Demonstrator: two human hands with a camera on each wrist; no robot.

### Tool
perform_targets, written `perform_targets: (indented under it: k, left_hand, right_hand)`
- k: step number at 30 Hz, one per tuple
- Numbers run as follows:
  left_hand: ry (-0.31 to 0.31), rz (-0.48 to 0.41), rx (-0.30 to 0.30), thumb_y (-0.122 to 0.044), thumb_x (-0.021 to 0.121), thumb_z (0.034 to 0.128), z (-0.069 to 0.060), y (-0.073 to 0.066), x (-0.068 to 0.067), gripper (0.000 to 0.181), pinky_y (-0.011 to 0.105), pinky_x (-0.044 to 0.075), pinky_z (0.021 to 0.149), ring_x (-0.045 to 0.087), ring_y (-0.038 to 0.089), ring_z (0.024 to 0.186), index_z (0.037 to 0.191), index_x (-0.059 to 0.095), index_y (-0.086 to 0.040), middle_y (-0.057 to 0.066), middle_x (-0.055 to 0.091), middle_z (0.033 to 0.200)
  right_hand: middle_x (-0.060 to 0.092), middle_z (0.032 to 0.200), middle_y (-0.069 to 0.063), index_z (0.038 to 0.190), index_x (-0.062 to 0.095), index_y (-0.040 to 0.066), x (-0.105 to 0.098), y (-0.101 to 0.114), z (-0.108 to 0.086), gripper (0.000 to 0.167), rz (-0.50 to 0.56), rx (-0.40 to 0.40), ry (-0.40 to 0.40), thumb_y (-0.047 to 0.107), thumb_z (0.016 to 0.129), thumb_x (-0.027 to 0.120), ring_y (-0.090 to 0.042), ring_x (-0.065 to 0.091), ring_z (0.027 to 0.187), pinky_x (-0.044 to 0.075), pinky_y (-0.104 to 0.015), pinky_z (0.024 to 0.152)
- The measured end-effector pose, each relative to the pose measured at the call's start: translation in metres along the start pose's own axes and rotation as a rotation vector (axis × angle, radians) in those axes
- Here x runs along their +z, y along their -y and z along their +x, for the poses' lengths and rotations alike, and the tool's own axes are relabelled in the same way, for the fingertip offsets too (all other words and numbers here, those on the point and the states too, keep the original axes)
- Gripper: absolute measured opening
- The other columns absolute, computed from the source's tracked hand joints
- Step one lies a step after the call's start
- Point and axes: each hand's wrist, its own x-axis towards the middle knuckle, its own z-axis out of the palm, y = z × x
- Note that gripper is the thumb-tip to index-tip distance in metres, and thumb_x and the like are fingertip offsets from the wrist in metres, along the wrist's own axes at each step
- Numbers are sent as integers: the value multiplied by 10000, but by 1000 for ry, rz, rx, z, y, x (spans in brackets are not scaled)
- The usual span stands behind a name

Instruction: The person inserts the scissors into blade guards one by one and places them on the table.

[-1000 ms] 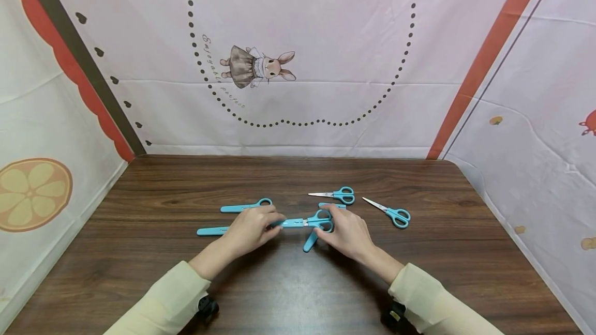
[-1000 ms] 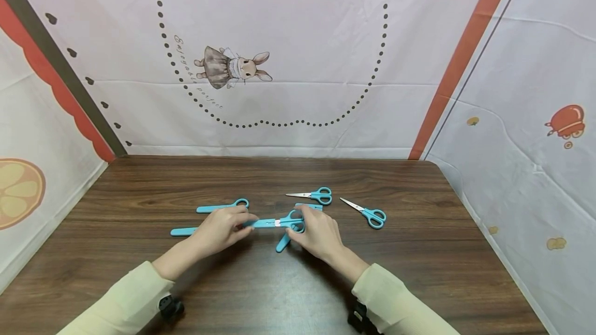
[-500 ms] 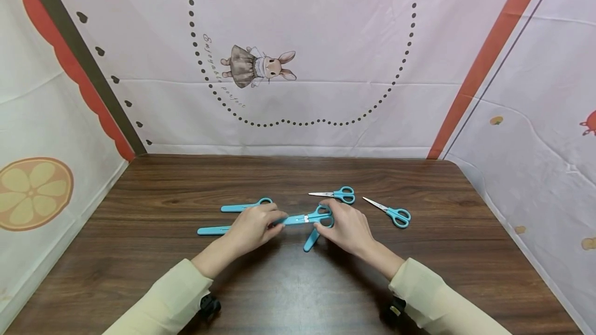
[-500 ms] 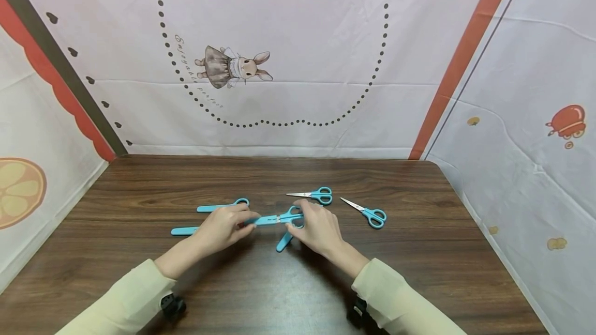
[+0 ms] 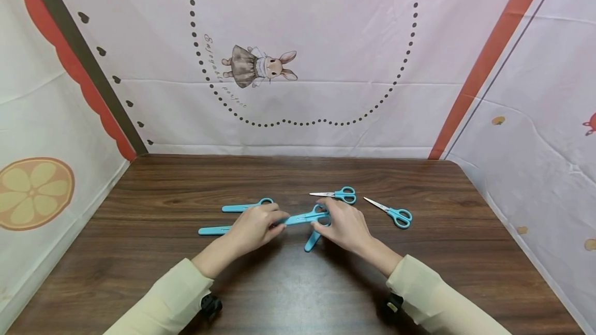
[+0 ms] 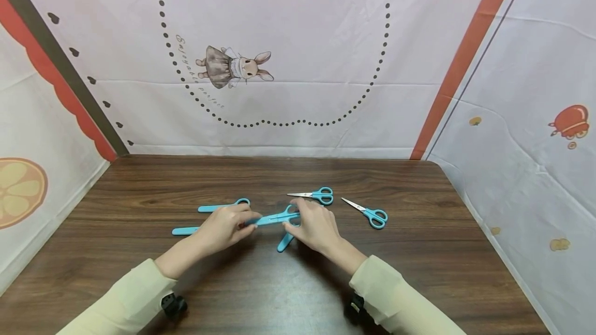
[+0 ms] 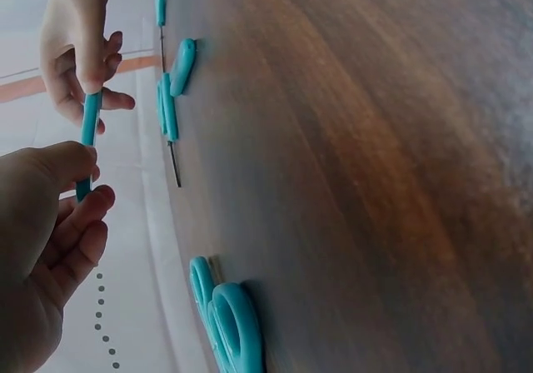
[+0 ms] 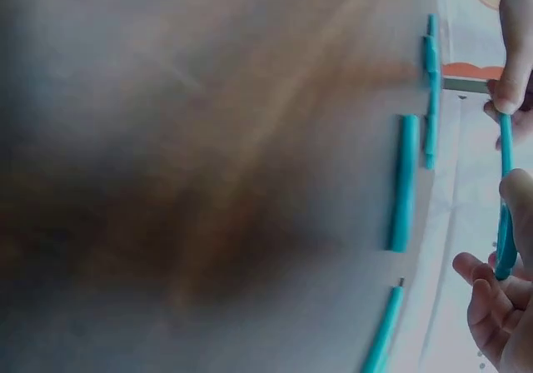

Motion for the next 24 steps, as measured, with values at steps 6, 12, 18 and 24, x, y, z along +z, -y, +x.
perform_targets:
  k: [6, 12, 18, 24]
  left_hand:
    - [20, -37, -15, -169, 702, 814, 2, 0, -1, 196, 139, 333, 465, 389, 6, 530, 996, 705, -96, -26, 580, 756]
    - [37, -49, -17, -169, 699, 816, 1, 0, 1, 196, 139, 325, 457, 376, -10, 515, 1000, 705, -98, -39, 574, 741]
    - [78, -56, -67, -174, 699, 811, -2, 0, 1, 185, 140, 330, 447, 388, -27, 501, 986, 704, -114, -52, 602, 727]
    - [131, -47, -114, -212, 698, 811, -6, -1, -2, 155, 149, 359, 456, 464, -19, 522, 952, 700, -149, -71, 629, 715]
  right_hand:
    - [658, 866, -13, 1091, 617, 115, -6, -2, 6, 436, 27, -13, 19, 348, 743, 740, -76, 557, 576, 302, -157, 389]
    - [663, 917, -9, 1113, 613, 138, -4, -4, 6, 428, 34, 6, 74, 364, 766, 720, -72, 598, 662, 328, -152, 410]
    - [669, 944, 28, 1116, 605, 140, -1, -1, 9, 433, 51, 7, 109, 360, 763, 725, -84, 606, 746, 374, -175, 462]
    - [668, 953, 56, 1150, 595, 157, -1, 2, 11, 470, 21, 1, 157, 381, 757, 721, -79, 567, 756, 361, -177, 470]
